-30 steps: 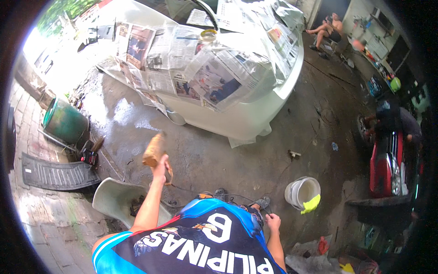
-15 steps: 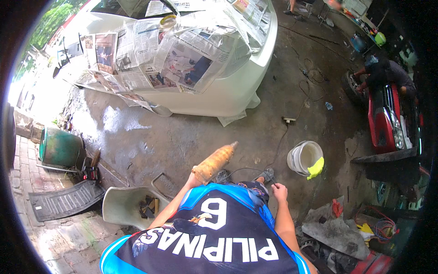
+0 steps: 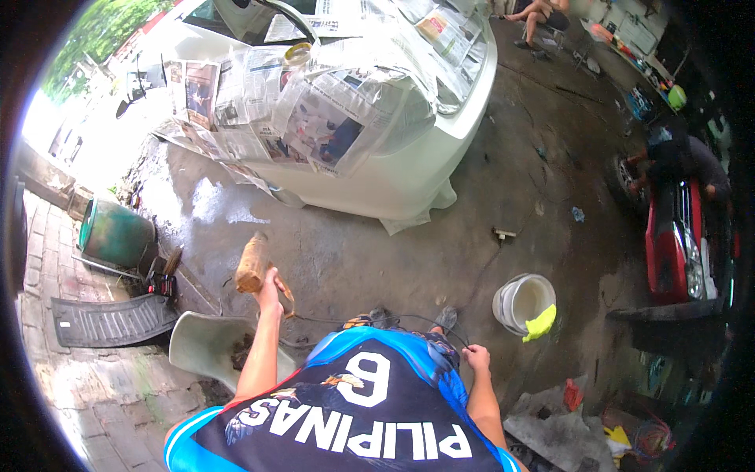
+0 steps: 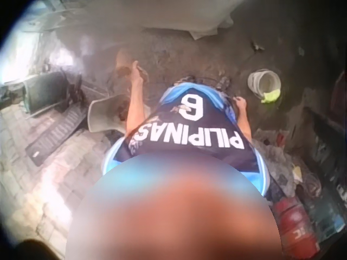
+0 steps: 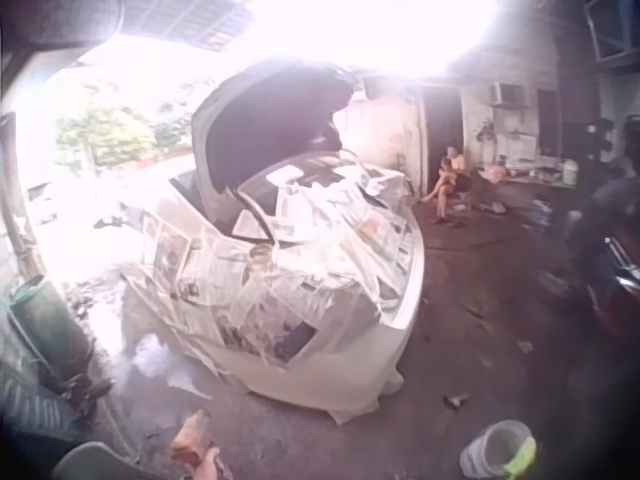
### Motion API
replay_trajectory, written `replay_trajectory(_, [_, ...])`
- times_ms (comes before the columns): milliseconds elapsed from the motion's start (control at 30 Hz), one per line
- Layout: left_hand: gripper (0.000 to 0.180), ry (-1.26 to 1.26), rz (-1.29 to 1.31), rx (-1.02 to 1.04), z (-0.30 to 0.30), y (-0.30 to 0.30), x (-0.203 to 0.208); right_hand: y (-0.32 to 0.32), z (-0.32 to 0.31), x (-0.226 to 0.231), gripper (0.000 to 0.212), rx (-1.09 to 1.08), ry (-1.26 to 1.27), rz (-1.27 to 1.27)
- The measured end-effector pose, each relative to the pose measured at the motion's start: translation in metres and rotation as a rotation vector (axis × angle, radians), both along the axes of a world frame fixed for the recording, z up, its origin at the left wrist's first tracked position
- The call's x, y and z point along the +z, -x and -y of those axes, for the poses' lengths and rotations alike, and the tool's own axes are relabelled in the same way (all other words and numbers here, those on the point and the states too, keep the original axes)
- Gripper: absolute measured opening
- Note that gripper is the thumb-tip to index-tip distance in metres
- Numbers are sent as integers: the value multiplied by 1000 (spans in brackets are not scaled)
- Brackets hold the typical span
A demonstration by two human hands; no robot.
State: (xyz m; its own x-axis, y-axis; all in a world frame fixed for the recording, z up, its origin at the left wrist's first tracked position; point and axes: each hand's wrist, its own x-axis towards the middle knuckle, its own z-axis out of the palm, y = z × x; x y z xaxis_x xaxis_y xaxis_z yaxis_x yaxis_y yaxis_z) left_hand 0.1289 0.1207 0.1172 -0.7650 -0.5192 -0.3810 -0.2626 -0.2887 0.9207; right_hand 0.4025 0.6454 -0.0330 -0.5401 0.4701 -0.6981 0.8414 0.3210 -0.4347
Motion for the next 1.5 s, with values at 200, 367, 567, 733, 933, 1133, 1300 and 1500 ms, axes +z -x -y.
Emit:
replay_trajectory(200, [20,335,1,-530,-131,-53,-11,32,-50,-4,19,67,-50,-58])
replay_trajectory(367, [26,426,-204,-1085,-202,-69,-20,47,-95,-30,21,38,95,-117])
replay_trajectory(567, [32,1148,-477,-656,-181,-60,2,38,-132,-61,20,107,71,-52])
replay_trajectory(733, [14,89,83,-30,-150,-71,34,80,-127,-51,37,655,-78,34])
replay_trajectory(933, [11,-102,180,57,-137,-120,47,339,-17,108,17,873,-70,-1124])
replay_trajectory(1133, [14,-47,151,63,-107,-153,30,530,124,324,17,1058,-354,-1629])
replay_trajectory(1300, [18,-104,165,-65,-68,-175,12,668,223,380,28,1127,-599,-1661])
replay_trajectory(1500, [41,99,-47,-13,-41,-211,-40,803,281,373,40,1357,-790,-1456])
